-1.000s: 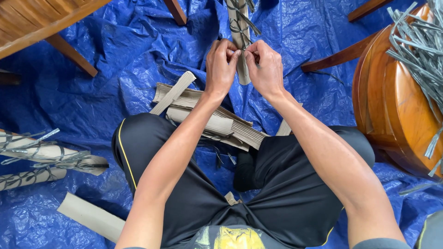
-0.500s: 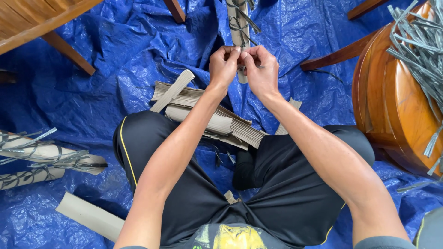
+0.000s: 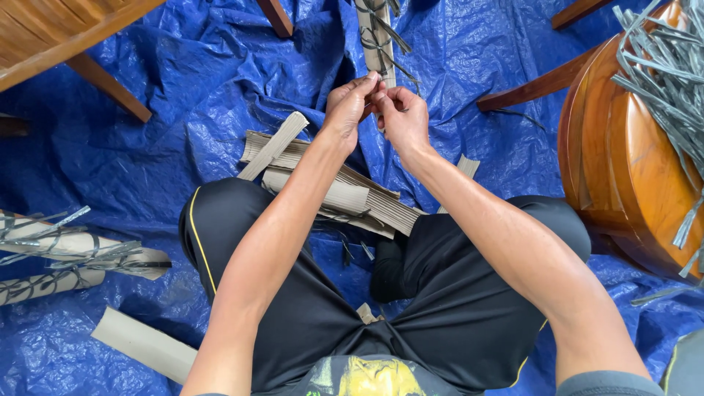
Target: The person is wrapping the legs of wooden chairs with cardboard and securing them with plastic strips.
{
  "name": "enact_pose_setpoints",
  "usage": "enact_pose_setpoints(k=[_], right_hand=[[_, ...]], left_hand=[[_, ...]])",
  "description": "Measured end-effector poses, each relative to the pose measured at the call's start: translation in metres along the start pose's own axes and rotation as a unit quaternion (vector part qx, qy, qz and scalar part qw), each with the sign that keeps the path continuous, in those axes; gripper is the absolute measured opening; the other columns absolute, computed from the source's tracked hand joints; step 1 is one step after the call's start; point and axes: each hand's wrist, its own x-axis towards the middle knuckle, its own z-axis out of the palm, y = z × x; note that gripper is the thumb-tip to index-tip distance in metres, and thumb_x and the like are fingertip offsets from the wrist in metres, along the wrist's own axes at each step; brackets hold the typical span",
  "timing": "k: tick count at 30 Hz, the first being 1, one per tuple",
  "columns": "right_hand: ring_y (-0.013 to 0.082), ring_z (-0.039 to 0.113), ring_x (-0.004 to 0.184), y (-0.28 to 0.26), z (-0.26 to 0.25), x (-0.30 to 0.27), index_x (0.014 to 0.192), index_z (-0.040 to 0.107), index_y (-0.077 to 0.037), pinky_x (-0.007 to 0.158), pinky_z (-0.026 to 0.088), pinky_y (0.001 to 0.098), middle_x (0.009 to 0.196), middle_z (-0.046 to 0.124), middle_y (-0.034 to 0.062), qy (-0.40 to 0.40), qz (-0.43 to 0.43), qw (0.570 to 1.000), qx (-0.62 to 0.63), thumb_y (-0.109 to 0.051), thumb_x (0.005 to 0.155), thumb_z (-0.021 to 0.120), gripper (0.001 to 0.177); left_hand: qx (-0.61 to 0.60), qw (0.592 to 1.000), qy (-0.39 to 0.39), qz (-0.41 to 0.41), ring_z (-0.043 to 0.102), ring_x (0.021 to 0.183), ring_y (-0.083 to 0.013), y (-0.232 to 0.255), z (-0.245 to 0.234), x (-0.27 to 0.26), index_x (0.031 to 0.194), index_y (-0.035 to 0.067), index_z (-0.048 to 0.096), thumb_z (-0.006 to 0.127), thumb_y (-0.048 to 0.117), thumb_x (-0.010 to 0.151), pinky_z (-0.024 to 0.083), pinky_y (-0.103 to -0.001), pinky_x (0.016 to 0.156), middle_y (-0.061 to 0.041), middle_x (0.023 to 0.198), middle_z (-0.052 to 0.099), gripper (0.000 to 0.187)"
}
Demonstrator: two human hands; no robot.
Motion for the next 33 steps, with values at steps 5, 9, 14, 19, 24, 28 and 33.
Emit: enact_pose_setpoints(k=[5,9,14,19,24,28,33], right_hand=[[0.0046,0.057,0.057,-0.001,0.002,0.006,0.098,0.069,-0.005,0.046,0.044,0.0223,0.077,0.070,0.0003,0.031,-0.007,0.999,-0.006,-0.018,0.098,0.067,0.013],[0.0051,0.061,0.058,-0.003,-0.002,0.013,0.097,0.068,-0.004,0.045,0.045,0.0230,0.078,0.070,0.0014,0.069,-0.021,0.997,-0.016,-0.017,0.097,0.068,0.013],[0.0057,0.062,0.060,-0.003,-0.003,0.017,0.097,0.067,-0.003,0.046,0.046,0.0232,0.078,0.070,0.0019,0.060,-0.039,0.997,0.003,-0.017,0.100,0.067,0.014],[0.0050,0.063,0.062,-0.002,-0.002,0.017,0.097,0.068,-0.004,0.047,0.047,0.0225,0.080,0.069,0.0009,0.041,-0.051,0.998,0.014,-0.017,0.102,0.063,0.015],[0.0064,0.066,0.066,0.007,-0.004,0.023,0.096,0.066,-0.002,0.047,0.048,0.0246,0.082,0.069,0.0006,0.010,-0.076,0.995,0.068,-0.013,0.099,0.061,0.012],[0.0064,0.064,0.064,-0.009,-0.002,0.015,0.094,0.068,-0.003,0.048,0.047,0.0241,0.079,0.067,0.0007,0.011,-0.049,0.996,0.071,-0.015,0.099,0.062,0.014],[0.0047,0.064,0.063,-0.004,-0.006,0.022,0.089,0.067,-0.005,0.047,0.047,0.0226,0.077,0.068,-0.0003,0.010,-0.082,0.996,0.023,-0.025,0.105,0.061,0.027]], left_hand=[[0.038,0.999,0.003,0.012,0.060,0.072,-0.0076,0.003,-0.002,-0.005,0.091,0.010,0.074,0.073,0.027,0.094,0.045,-0.026,0.070,0.000,0.082,0.072,0.017],[0.085,0.996,0.040,0.007,0.055,0.073,-0.0051,0.008,0.003,-0.012,0.089,0.012,0.074,0.076,0.030,0.092,0.040,-0.026,0.069,0.002,0.083,0.069,0.018],[0.126,0.986,0.038,0.104,0.059,0.081,-0.0059,-0.005,-0.004,-0.005,0.094,0.005,0.079,0.076,0.026,0.091,0.048,-0.025,0.077,0.000,0.088,0.074,0.021],[0.183,0.967,0.072,0.165,0.067,0.082,-0.0096,0.001,0.005,-0.013,0.093,0.001,0.077,0.076,0.018,0.088,0.055,-0.027,0.077,-0.003,0.090,0.076,0.018],[0.346,0.877,0.123,0.310,0.074,0.080,-0.0144,0.004,0.006,-0.017,0.089,0.004,0.074,0.079,0.018,0.088,0.057,-0.032,0.078,-0.006,0.088,0.075,0.015],[0.375,0.843,0.141,0.360,0.070,0.083,-0.0188,0.019,0.018,-0.038,0.093,0.005,0.069,0.080,0.016,0.085,0.056,-0.034,0.077,-0.006,0.088,0.070,0.017],[0.493,0.726,0.130,0.462,0.063,0.092,-0.0242,0.036,0.027,-0.062,0.096,0.010,0.071,0.078,0.015,0.089,0.050,-0.038,0.082,-0.004,0.094,0.068,0.011]])
